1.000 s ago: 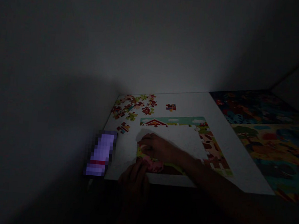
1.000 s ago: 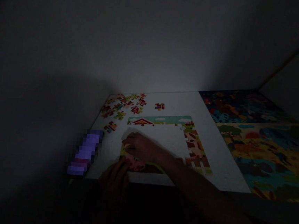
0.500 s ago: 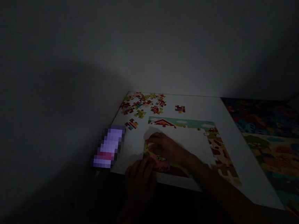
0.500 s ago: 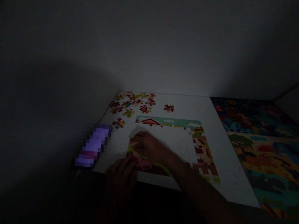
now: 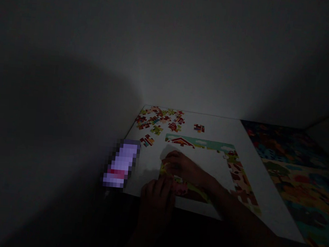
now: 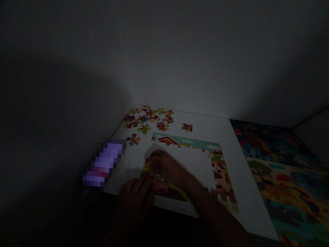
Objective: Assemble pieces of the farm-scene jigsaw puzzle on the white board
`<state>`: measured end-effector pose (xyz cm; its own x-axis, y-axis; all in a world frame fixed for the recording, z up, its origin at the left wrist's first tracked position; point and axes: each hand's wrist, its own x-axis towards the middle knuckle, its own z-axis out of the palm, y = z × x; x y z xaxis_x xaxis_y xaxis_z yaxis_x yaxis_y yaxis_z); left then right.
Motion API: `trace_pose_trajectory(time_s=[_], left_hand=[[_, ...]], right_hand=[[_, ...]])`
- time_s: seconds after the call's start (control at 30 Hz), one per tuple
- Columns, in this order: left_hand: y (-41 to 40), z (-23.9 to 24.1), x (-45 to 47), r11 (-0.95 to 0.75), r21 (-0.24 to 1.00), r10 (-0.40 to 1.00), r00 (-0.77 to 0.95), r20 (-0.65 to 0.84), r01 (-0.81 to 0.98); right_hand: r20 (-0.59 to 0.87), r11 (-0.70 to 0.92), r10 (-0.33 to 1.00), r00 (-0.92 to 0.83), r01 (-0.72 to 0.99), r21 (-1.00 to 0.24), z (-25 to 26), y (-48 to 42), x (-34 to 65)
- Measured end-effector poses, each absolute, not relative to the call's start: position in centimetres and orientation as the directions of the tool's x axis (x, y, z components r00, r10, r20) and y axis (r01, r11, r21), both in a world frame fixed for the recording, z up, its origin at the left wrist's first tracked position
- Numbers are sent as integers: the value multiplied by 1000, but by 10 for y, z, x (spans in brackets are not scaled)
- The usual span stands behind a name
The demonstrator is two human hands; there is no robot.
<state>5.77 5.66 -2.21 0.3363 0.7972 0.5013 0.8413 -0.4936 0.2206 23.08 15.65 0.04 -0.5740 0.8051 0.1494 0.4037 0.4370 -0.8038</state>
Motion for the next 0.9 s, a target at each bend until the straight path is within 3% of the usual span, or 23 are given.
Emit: trace_pose_trajectory(time_s=[0.23, 0.57, 0.77, 0.9], left_hand=[[65, -18, 65, -506, 177, 765, 345, 544, 844], [64, -19, 63, -517, 176, 786, 384, 484, 838], [63, -28, 62, -525, 242, 762, 324, 561, 816], [71, -33, 58, -500, 347, 815, 295, 498, 794]], right_hand=[[69, 305, 865, -497, 411, -859, -1, 164, 235], [78, 290, 916, -393, 518, -805, 6, 173, 264], [136, 175, 984, -112, 521, -835, 27, 195, 332], [167, 84, 979, 117, 514, -854, 30, 213, 376]])
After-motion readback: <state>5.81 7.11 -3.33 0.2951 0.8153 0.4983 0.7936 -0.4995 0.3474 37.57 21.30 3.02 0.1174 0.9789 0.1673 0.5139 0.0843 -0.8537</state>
